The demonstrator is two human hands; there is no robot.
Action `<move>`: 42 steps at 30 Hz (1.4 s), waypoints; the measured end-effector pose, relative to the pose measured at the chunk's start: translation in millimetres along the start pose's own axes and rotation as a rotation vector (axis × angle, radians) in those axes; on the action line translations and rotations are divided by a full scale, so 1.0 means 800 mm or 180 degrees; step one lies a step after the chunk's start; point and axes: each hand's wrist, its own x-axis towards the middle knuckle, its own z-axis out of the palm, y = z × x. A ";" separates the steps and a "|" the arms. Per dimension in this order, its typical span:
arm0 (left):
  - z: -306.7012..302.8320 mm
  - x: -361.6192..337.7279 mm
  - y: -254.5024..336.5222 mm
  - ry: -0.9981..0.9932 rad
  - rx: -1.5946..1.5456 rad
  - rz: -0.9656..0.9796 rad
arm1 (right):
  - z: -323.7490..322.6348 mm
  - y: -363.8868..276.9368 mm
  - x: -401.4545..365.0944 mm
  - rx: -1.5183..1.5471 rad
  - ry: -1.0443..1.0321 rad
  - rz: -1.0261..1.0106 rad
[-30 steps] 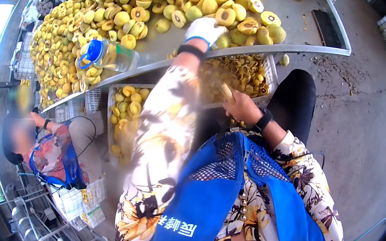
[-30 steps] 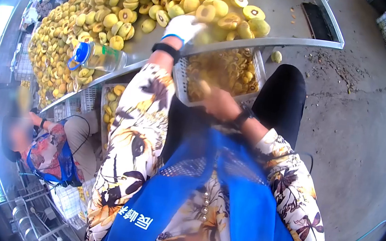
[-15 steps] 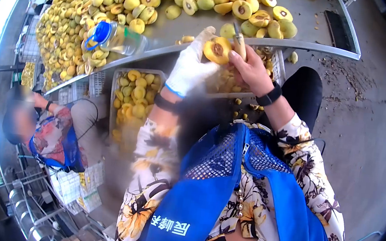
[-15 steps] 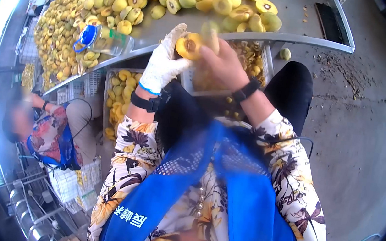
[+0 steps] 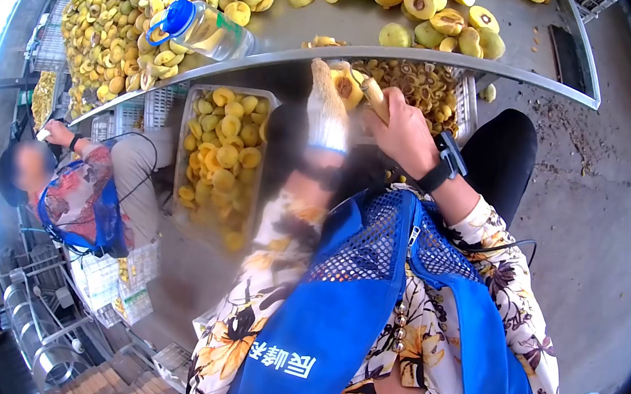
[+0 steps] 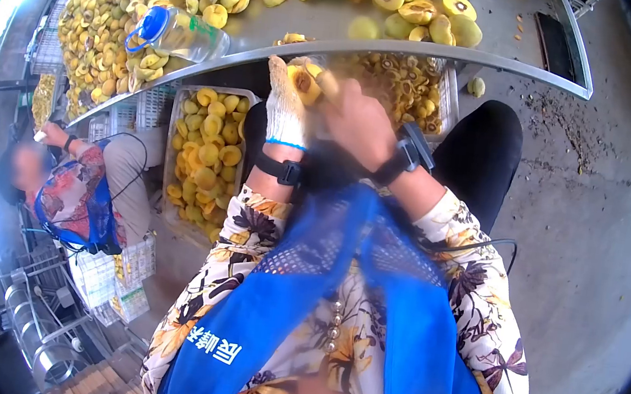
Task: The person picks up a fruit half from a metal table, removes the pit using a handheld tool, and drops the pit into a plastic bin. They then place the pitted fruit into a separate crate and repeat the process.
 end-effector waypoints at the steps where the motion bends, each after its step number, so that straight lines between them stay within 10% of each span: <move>1: -0.002 0.002 0.000 -0.0119 0.0056 0.0096 | 0.000 0.004 -0.003 -0.0029 -0.0093 -0.0047; 15: 0.013 -0.015 -0.010 -0.0504 0.0661 0.1252 | 0.014 0.018 -0.017 0.0075 -0.0451 0.0017; 21: 0.012 -0.005 0.029 -0.0802 0.1111 -0.0556 | -0.011 -0.001 -0.012 -0.0160 -0.1176 -0.0024; 26: 0.008 -0.023 0.006 -0.0582 0.0451 0.0311 | 0.002 0.003 -0.013 0.1423 -0.1289 0.0933; 29: -0.006 -0.017 0.006 -0.0481 -0.0676 -0.0634 | 0.011 -0.001 -0.018 0.1749 -0.1612 0.1259; 35: 0.006 -0.008 0.002 -0.0286 0.0478 0.0239 | 0.012 0.003 -0.022 0.1731 -0.1609 0.1178; 42: 0.007 0.008 -0.003 -0.0424 -0.0287 -0.1192 | 0.010 0.021 -0.022 0.2230 -0.2028 0.1440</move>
